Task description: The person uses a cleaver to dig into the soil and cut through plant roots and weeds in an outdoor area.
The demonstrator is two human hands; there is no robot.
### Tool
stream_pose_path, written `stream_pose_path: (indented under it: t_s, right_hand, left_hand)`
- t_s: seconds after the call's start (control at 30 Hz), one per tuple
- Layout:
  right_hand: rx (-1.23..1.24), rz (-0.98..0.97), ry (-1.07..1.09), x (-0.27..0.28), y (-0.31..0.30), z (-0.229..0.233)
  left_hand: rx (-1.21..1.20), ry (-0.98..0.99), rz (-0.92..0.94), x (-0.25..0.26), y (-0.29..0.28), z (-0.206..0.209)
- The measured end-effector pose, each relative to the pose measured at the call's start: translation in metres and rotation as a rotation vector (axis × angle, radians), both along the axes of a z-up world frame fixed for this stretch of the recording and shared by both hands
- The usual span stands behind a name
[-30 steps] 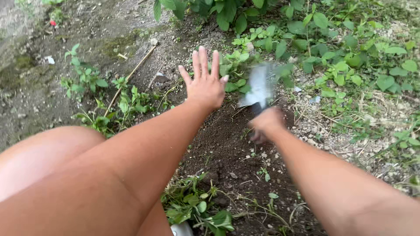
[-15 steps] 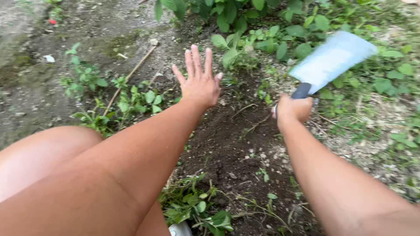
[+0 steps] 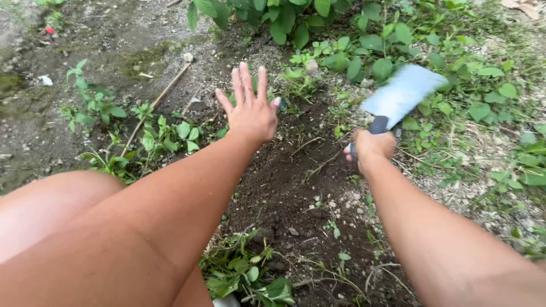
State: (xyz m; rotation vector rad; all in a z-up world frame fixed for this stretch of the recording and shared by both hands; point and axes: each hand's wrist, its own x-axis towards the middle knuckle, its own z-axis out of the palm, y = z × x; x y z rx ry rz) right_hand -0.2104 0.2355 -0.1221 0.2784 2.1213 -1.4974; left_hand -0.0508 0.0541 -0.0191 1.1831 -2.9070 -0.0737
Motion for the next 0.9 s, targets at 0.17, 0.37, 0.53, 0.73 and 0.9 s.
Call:
stream_pose_path:
  t_s: [0.17,0.37,0.53,0.73,0.9]
  right_hand:
    - [0.234,0.340,0.138,0.021,-0.024,-0.038]
    - [0.306,0.657,-0.036,0.017,0.007,-0.005]
    - [-0.099,0.008,0.059,0.000,-0.002,0.002]
    - [0.374,1.060,0.150,0.072,-0.028,-0.011]
    - [0.417,1.314,0.687,0.112,-0.030,-0.004]
  left_hand:
    - [-0.018,-0.047,-0.016,0.003,0.001,0.001]
    - [-0.033,-0.044,0.006,0.003,-0.001,-0.006]
    - [-0.012,-0.006,0.004,-0.004,0.002,-0.003]
    - [-0.026,-0.026,-0.036,-0.003,0.009,0.000]
    - [-0.074,0.088,0.019,0.002,-0.004,0.000]
